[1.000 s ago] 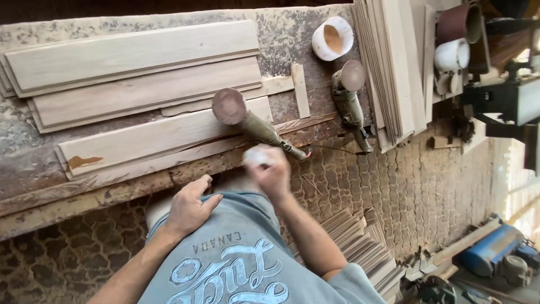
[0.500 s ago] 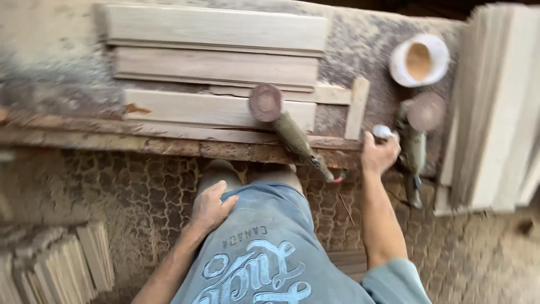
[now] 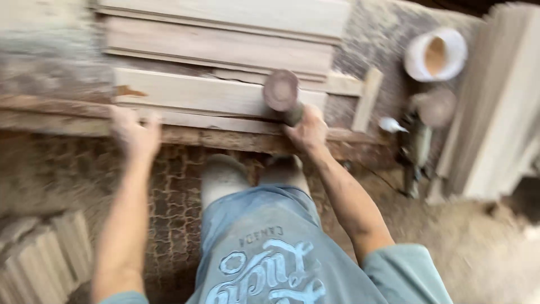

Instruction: Applying glue to wood panels and sanding them with an orbital sander.

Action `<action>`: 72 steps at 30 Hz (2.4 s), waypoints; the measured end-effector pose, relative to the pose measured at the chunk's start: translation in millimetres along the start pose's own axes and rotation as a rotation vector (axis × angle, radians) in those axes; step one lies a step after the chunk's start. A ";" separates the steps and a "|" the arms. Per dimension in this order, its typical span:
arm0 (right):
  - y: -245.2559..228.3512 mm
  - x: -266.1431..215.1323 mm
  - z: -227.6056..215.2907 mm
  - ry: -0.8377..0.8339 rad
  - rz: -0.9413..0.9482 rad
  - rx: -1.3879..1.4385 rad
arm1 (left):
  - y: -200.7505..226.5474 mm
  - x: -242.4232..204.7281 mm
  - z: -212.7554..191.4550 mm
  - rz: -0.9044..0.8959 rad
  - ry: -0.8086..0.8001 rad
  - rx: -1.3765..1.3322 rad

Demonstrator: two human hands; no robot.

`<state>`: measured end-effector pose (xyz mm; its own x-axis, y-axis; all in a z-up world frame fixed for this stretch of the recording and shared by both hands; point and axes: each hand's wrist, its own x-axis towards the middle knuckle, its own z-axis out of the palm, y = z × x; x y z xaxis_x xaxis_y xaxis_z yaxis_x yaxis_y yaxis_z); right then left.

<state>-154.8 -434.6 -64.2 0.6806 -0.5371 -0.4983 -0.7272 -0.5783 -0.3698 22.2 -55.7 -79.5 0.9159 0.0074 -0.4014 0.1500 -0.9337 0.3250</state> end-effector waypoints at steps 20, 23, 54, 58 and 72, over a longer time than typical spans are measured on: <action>-62.4 -188.8 27.7 -0.217 0.242 0.756 | 20.9 -24.6 40.0 0.527 0.145 -0.244; -129.3 -162.0 6.6 -0.238 0.082 0.709 | 36.0 -78.2 -24.5 0.469 -0.719 -0.380; 1.4 -89.5 37.5 -0.532 0.262 1.667 | 68.0 -228.4 93.0 0.253 -0.542 -0.275; 19.2 -79.9 14.3 -0.351 0.442 1.758 | 109.2 -234.0 123.7 0.218 -0.627 -0.240; -202.6 -66.8 169.5 -0.674 -0.091 1.179 | -37.4 -182.7 40.7 -0.341 -0.272 -0.553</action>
<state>-68.1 -177.5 -88.9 0.8011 0.0723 -0.5941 -0.5576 0.4509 -0.6970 -165.8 -36.6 -53.1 0.6692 0.1104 -0.7348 0.6459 -0.5754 0.5017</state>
